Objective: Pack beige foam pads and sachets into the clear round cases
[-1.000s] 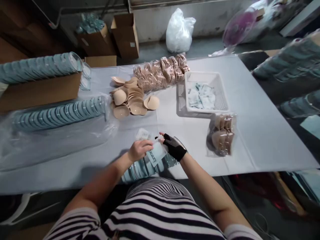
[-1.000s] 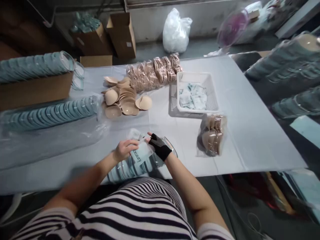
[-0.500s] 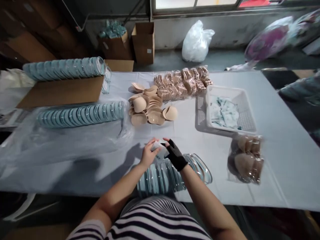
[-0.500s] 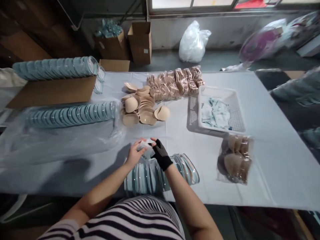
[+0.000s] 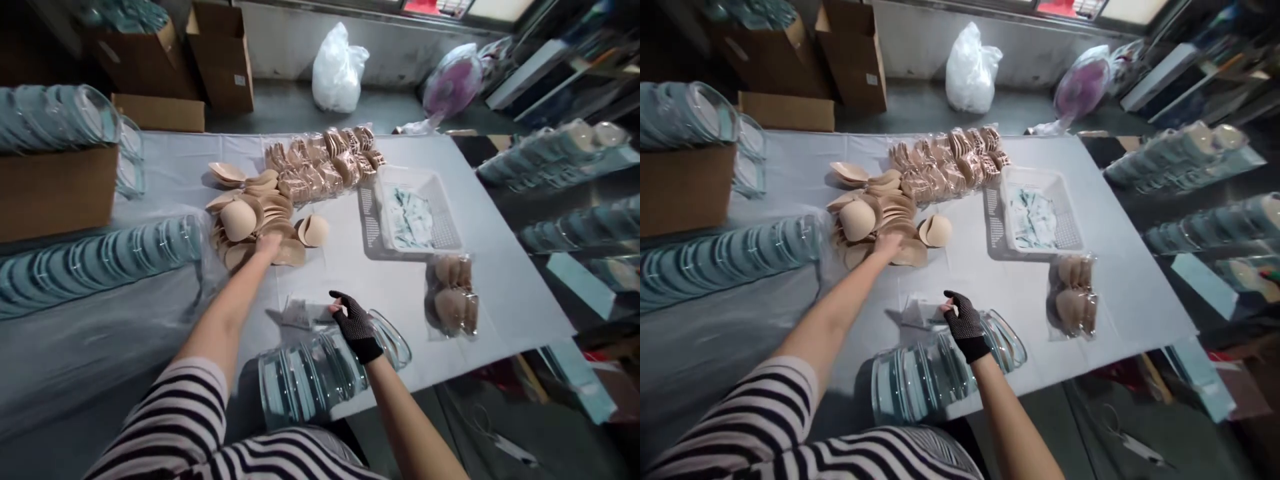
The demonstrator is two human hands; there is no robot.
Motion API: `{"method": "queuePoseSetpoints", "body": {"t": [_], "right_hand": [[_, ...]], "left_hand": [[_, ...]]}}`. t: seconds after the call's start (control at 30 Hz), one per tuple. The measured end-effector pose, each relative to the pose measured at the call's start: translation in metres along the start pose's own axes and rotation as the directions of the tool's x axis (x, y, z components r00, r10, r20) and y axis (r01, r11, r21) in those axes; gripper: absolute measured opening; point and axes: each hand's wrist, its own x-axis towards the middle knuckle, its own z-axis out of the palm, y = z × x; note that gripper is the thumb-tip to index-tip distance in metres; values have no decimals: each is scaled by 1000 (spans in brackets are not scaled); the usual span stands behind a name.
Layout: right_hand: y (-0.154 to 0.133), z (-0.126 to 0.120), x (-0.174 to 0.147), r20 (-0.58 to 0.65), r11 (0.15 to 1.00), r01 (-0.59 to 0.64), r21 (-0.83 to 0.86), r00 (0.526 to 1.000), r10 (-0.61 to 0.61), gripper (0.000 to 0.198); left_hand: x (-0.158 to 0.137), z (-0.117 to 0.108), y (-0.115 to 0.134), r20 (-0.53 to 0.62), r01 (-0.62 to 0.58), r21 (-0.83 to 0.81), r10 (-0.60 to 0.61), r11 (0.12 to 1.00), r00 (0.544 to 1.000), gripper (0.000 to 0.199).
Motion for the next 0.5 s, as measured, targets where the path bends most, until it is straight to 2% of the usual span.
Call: {"method": "queuePoseSetpoints", "body": {"t": [0.1, 0.2, 0.27, 0.33, 0.4, 0.43, 0.5], "right_hand": [[-11, -9, 19, 4, 989, 82, -123, 997, -82, 13], [-34, -9, 41, 72, 963, 121, -239, 992, -106, 11], [-52, -10, 47, 106, 940, 136, -313, 988, -108, 16], [-68, -18, 40, 104, 928, 172, -329, 984, -146, 23], [-77, -35, 27, 152, 956, 230, -180, 967, -204, 37], [-79, -46, 19, 230, 970, 235, -55, 949, -217, 43], [-81, -71, 7, 444, 974, 160, 163, 869, -217, 45]], "left_hand": [[-42, -1, 12, 8, -101, -38, 101, 994, 995, 23], [-107, 1, 38, -60, -231, -243, 223, 942, 973, 29], [-144, 3, 58, -100, -242, -449, 221, 860, 970, 33], [-172, 4, 75, -111, -180, -607, 142, 774, 984, 37], [-192, 2, 88, -139, -140, -717, 58, 683, 989, 43], [-201, -1, 92, -145, -140, -761, 44, 633, 988, 44], [-215, -7, 96, -92, -146, -846, 131, 513, 987, 50]]}}
